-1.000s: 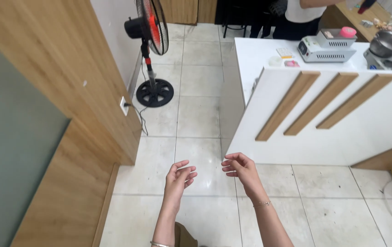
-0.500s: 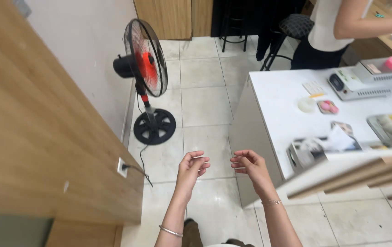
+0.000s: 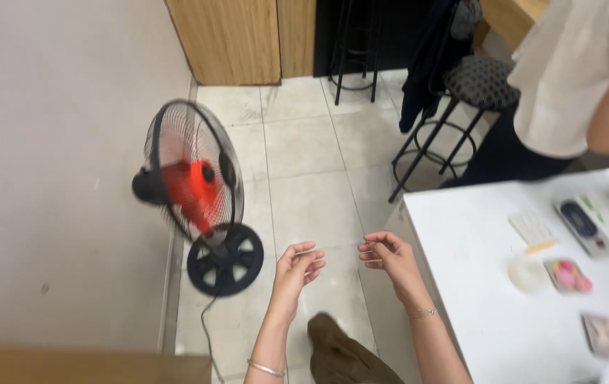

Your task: Moving small white and brown boxes from a shelf and stacking them on the floor near an entrance.

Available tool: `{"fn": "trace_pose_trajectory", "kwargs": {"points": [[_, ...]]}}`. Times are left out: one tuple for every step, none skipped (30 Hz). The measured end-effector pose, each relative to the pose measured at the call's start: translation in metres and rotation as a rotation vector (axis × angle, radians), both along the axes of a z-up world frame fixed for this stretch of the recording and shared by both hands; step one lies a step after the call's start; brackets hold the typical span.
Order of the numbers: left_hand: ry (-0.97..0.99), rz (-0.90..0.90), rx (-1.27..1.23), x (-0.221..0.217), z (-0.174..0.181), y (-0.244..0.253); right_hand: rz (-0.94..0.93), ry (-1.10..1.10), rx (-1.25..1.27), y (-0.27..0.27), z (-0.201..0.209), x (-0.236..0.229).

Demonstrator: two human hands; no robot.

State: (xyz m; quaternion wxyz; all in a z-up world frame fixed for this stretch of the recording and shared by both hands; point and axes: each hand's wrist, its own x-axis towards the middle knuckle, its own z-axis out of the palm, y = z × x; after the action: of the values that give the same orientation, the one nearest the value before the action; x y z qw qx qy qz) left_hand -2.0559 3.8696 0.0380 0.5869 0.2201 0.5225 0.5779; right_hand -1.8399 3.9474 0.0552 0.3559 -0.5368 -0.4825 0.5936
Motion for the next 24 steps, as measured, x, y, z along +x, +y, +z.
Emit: {"fn": "trace_pose_trajectory", "kwargs": {"points": [[-0.001,0.0,0.003,-0.009,-0.001,0.026,0.0,-0.001,0.003,0.03,0.0,-0.009],[0.011,0.002,-0.007,-0.018,-0.002,0.052,0.008,0.019,0.009,0.061,0.001,-0.019],[0.019,0.001,-0.021,-0.026,-0.003,0.077,0.013,0.036,0.011,0.09,0.001,-0.026],[0.015,-0.002,-0.021,-0.034,-0.002,0.103,0.01,0.032,0.011,0.116,0.006,-0.036],[0.015,0.004,-0.022,-0.041,0.0,0.129,0.015,0.035,0.011,0.143,0.011,-0.045],[0.015,0.01,-0.023,-0.049,0.001,0.155,0.019,0.038,0.011,0.169,0.016,-0.054],[0.01,0.004,-0.031,-0.054,0.001,0.177,0.013,0.033,0.004,0.19,0.015,-0.058],[-0.004,0.019,-0.055,-0.059,0.0,0.197,0.015,0.021,-0.014,0.211,0.013,-0.063],[-0.011,0.036,-0.075,-0.068,0.001,0.219,0.018,0.016,-0.028,0.233,0.012,-0.071],[-0.011,0.032,-0.078,-0.075,-0.001,0.243,0.013,0.016,-0.031,0.255,0.009,-0.077],[-0.015,0.024,-0.086,-0.084,-0.002,0.267,0.006,0.007,-0.039,0.278,0.005,-0.084],[-0.018,0.016,-0.093,-0.092,-0.004,0.29,-0.002,-0.001,-0.047,0.3,0.001,-0.091],[-0.018,0.004,-0.096,-0.102,-0.007,0.316,-0.014,-0.001,-0.05,0.322,-0.001,-0.098],[-0.026,-0.006,-0.088,-0.112,-0.01,0.341,-0.026,-0.006,-0.05,0.345,-0.004,-0.106],[-0.032,-0.023,-0.084,-0.121,-0.013,0.367,-0.046,-0.01,-0.053,0.366,-0.007,-0.112],[-0.031,-0.043,-0.09,-0.129,-0.015,0.393,-0.066,-0.009,-0.059,0.388,-0.01,-0.119],[-0.02,-0.064,-0.07,-0.14,-0.014,0.421,-0.087,-0.002,-0.047,0.411,-0.01,-0.127],[-0.01,-0.085,-0.05,-0.151,-0.012,0.449,-0.107,0.005,-0.035,0.434,-0.009,-0.136],[-0.006,-0.111,-0.049,-0.159,-0.011,0.479,-0.133,0.009,-0.034,0.456,-0.009,-0.142],[-0.003,-0.133,-0.045,-0.167,-0.009,0.508,-0.154,0.008,-0.033,0.479,-0.007,-0.149],[0.002,-0.15,-0.039,-0.178,-0.005,0.535,-0.168,0.009,-0.031,0.501,-0.005,-0.159],[0.009,-0.169,-0.037,-0.189,-0.001,0.56,-0.187,0.016,-0.028,0.52,-0.003,-0.169],[0.023,-0.202,-0.038,-0.195,0.003,0.589,-0.209,0.015,-0.029,0.542,-0.001,-0.174],[0.037,-0.234,-0.039,-0.199,0.008,0.618,-0.231,0.014,-0.029,0.565,0.001,-0.178]]}}
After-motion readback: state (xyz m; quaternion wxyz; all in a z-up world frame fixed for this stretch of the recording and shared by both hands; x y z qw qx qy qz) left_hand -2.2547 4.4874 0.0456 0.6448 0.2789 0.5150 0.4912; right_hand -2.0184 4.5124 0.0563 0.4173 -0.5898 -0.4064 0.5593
